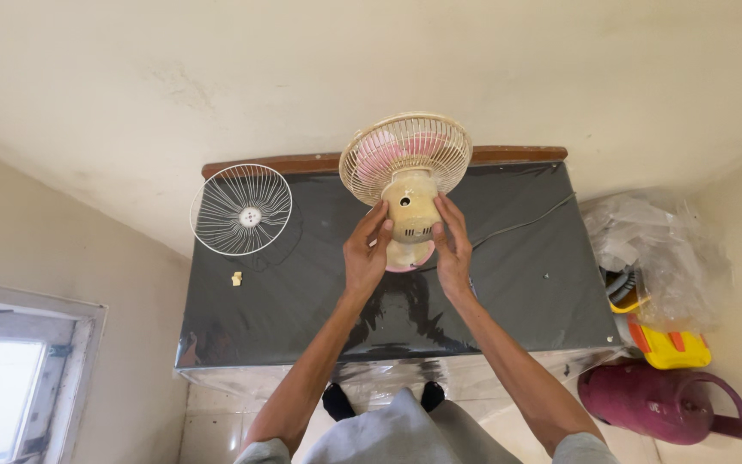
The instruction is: The person disassembles a small electric fan on a table. They remove the front grille, then use a screwdriver to unscrew and remove the rear motor housing cover, exposing the internal motor components.
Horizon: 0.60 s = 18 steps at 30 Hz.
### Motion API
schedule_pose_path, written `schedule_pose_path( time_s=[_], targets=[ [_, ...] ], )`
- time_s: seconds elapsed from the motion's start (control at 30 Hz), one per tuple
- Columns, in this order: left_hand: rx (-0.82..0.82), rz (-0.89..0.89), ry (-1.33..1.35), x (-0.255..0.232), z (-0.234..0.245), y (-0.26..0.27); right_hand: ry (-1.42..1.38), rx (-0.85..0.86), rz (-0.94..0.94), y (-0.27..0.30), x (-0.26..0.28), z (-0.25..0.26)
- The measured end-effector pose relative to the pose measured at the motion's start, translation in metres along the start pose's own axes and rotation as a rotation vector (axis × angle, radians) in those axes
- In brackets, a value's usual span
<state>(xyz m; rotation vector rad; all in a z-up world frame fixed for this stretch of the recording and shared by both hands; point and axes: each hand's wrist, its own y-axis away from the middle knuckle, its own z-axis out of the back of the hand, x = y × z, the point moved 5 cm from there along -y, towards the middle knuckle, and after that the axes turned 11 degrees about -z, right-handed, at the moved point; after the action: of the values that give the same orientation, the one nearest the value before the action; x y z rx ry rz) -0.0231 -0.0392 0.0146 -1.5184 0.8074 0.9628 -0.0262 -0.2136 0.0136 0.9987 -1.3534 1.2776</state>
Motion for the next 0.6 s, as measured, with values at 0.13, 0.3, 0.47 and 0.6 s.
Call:
schedule_pose_path(
  time_s=[0.13,0.3,0.47,0.6],
  targets=[
    [0.056,0.042,0.006,0.008,0.005,-0.004,0.037,-0.007,0.017,0.003,0.003,-0.001],
    [0.081,0.050,0.061,0.016,0.008,-0.007,0.057,-0.014,0.027,0.004,0.000,0.000],
    [0.109,0.063,0.053,0.021,0.012,-0.006,-0.012,0.048,0.051,0.001,-0.006,0.001],
    [0.112,-0.005,0.194,0.018,0.009,-0.001,-0.015,0.120,0.106,-0.002,-0.004,0.009]
  ],
)
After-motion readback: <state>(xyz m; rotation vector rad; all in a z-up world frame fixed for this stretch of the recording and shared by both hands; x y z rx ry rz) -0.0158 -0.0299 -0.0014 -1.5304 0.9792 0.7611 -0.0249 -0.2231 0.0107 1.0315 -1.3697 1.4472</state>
